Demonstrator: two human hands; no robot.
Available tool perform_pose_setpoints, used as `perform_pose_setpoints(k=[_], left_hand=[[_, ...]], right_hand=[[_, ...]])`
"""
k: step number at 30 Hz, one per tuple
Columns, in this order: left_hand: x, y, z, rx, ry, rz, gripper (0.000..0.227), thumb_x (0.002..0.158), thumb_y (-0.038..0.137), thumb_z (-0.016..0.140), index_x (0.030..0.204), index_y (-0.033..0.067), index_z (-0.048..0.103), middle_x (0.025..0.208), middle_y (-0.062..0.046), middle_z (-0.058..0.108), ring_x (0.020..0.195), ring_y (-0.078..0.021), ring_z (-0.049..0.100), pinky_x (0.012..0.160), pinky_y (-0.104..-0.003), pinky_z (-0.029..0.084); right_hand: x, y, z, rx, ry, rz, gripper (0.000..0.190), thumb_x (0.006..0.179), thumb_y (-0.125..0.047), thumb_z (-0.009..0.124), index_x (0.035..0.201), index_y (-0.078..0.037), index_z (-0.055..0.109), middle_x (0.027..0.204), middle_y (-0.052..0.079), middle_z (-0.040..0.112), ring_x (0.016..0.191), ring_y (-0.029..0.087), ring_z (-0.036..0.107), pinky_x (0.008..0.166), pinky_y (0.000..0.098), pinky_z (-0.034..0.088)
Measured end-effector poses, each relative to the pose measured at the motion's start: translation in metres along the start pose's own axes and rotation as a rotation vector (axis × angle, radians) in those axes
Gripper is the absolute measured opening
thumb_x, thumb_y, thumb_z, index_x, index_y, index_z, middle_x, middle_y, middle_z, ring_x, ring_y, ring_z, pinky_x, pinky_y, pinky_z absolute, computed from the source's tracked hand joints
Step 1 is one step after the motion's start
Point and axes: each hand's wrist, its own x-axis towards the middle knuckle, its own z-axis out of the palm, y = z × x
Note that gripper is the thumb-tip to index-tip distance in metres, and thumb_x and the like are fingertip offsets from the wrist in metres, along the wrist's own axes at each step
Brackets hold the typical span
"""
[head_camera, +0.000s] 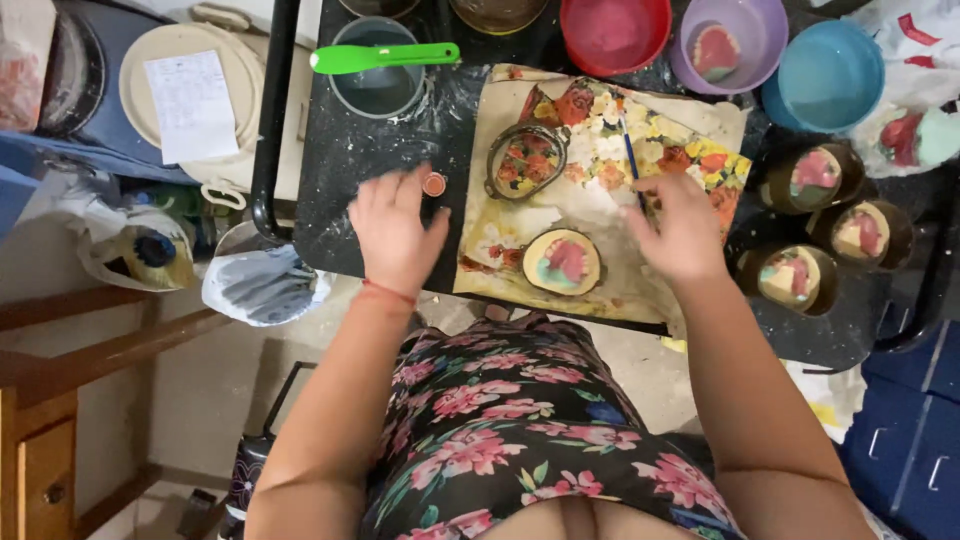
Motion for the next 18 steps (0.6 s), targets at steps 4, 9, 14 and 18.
perform_pose_setpoints(k=[4,9,14,18], left_hand=[[0.021,0.003,0.010,0.088,-0.139,-0.086,0.068,0.068,0.035,0.091,0.131,0.0225,0.070,0.120,0.001,0.062,0.121,-0.0246,0.048,0.100,-0.046,0.037],[0.019,-0.005,0.031,0.205,-0.243,-0.146,0.044,0.072,0.044,0.084,0.113,0.0336,0.073,0.110,0.007,0.067,0.115,-0.0207,0.053,0.101,-0.047,0.033],[0.018,-0.004,0.017,0.181,-0.132,-0.080,0.032,0.077,0.044,0.081,0.107,0.0349,0.073,0.102,0.007,0.070,0.111,-0.0201,0.058,0.098,-0.046,0.034],[0.017,0.004,-0.017,-0.013,-0.054,0.005,0.040,0.082,0.041,0.081,0.119,0.0298,0.070,0.096,0.004,0.075,0.098,-0.0203,0.069,0.092,-0.044,0.038]], right_hand=[[0.026,-0.017,-0.013,-0.016,-0.254,0.237,0.031,0.095,-0.047,0.076,0.118,-0.027,0.068,0.110,0.001,0.064,0.100,0.030,0.073,0.086,0.0477,0.059],[0.036,-0.040,-0.042,0.062,-0.362,0.188,0.024,0.096,-0.022,0.064,0.121,-0.022,0.066,0.104,0.014,0.071,0.099,0.044,0.072,0.086,0.0550,0.057],[0.019,-0.050,-0.076,0.532,-0.186,0.251,0.041,0.091,-0.006,0.063,0.132,-0.011,0.065,0.107,0.021,0.071,0.103,0.037,0.070,0.092,0.0489,0.056],[-0.009,-0.064,-0.090,0.914,0.030,0.299,0.028,0.093,0.010,0.071,0.120,0.003,0.068,0.095,0.017,0.072,0.082,0.018,0.066,0.079,0.0331,0.059]])
